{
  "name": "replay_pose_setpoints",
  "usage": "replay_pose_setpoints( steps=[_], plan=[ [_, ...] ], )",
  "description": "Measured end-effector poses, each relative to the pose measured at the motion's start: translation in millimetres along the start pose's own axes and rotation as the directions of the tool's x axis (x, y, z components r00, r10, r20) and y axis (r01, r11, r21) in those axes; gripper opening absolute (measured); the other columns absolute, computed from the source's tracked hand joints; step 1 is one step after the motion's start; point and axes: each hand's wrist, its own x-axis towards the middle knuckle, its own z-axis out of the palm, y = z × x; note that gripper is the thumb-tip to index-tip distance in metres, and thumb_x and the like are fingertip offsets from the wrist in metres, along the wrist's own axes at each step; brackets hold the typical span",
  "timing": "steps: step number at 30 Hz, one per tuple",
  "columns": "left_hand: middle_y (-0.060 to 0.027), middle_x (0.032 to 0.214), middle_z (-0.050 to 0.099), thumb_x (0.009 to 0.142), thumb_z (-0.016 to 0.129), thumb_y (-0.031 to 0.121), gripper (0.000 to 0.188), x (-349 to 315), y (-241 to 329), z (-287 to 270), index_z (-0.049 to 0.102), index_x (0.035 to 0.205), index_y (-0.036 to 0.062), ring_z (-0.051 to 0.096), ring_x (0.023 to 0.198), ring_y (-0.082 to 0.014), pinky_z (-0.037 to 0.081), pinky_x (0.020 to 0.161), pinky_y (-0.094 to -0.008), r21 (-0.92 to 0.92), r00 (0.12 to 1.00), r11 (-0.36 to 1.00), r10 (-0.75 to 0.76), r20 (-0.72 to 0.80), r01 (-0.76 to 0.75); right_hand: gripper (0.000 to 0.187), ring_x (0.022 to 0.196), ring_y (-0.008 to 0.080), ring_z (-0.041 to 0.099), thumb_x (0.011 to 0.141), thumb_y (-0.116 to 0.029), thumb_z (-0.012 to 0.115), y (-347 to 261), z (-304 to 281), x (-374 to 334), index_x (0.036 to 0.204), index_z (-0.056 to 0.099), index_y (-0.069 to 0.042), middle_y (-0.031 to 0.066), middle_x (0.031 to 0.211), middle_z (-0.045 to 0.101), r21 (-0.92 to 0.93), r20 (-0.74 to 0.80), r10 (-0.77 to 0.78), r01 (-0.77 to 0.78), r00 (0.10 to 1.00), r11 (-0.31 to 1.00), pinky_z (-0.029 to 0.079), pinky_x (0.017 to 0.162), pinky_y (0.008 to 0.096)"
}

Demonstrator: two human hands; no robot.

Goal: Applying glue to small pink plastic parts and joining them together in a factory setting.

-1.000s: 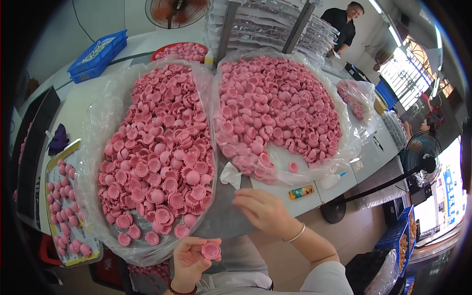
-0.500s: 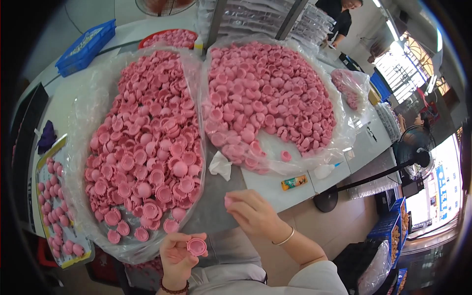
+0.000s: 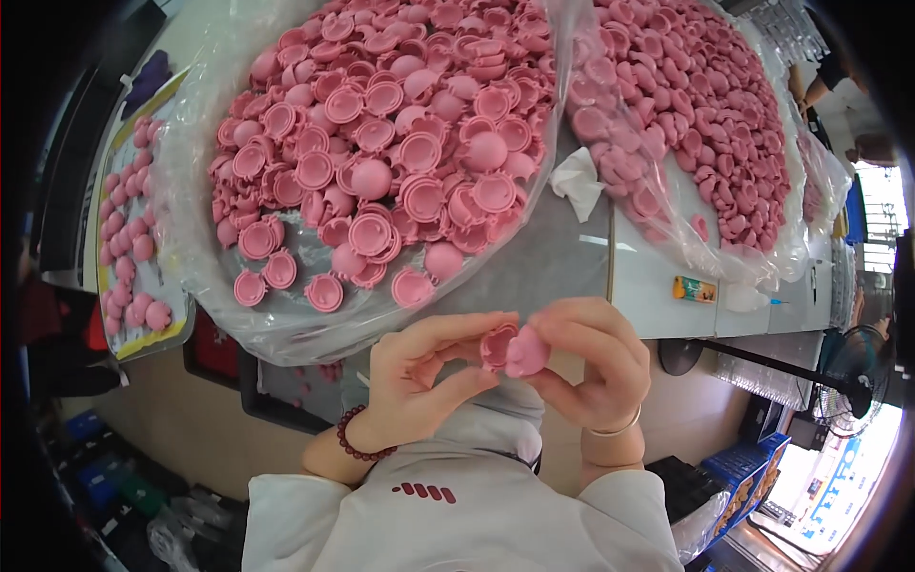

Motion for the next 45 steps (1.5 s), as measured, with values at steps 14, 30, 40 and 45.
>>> replay_pose_setpoints(
  steps=[14, 30, 40, 45],
  plan=[
    [-0.0187, 0.107, 0.054, 0.069, 0.06, -0.009, 0.039, 8.2, -4.3, -3.7, 0.053, 0.106, -0.0048, 0.058, 0.088, -0.0191, 0.048, 0.075, -0.0274, 0.232, 1.0, 0.973, 0.004, 0.018, -0.008, 0.033, 0.069, 0.0196, 0.055, 0.052, -0.005, 0.074, 25.1, 4.4, -10.4, 0.081, 0.06, -0.003, 0.0101, 0.084, 0.058, -0.066, 0.033, -0.057, 0.059, 0.998, 0.996, 0.043, 0.056, 0.0255],
    [-0.0155, 0.092, 0.059, 0.058, 0.076, 0.005, 0.05, 10.0, -12.4, -3.3, 0.055, 0.103, -0.0049, 0.057, 0.086, -0.0201, 0.044, 0.078, -0.0297, 0.207, 1.0, 0.978, 0.016, 0.023, -0.021, 0.03, 0.058, 0.0158, 0.049, 0.053, 0.008, 0.065, 18.0, 18.7, -34.7, 0.078, 0.057, -0.005, 0.004, 0.07, 0.051, -0.068, -0.151, -0.083, 0.074, 0.985, 0.995, 0.038, 0.048, 0.0252],
    [-0.0108, 0.084, 0.058, 0.057, 0.076, 0.004, 0.045, 4.0, -6.4, -6.2, 0.058, 0.098, -0.0032, 0.058, 0.084, -0.0206, 0.048, 0.074, -0.0312, 0.063, 0.995, 0.993, 0.101, -0.014, -0.1, 0.024, 0.071, 0.0215, 0.052, 0.076, -0.011, 0.058, 62.9, -87.7, -60.5, 0.094, 0.05, 0.004, 0.0084, 0.08, 0.053, -0.423, -0.901, -0.29, -0.51, 0.322, 0.749, 0.043, 0.069, 0.0301],
    [-0.0101, 0.083, 0.056, 0.06, 0.076, 0.031, 0.047, 6.1, 2.4, -5.1, 0.055, 0.092, 0.0026, 0.056, 0.072, -0.0182, 0.047, 0.065, -0.0273, -0.376, 0.977, 0.902, -0.192, 0.094, 0.213, 0.04, 0.077, 0.0148, 0.051, 0.078, -0.02, 0.06, 105.1, -165.9, -97.4, 0.106, 0.047, 0.005, 0.0089, 0.087, 0.057, -0.265, -0.843, 0.116, -0.592, 0.526, 0.761, 0.042, 0.071, 0.026]
  ],
)
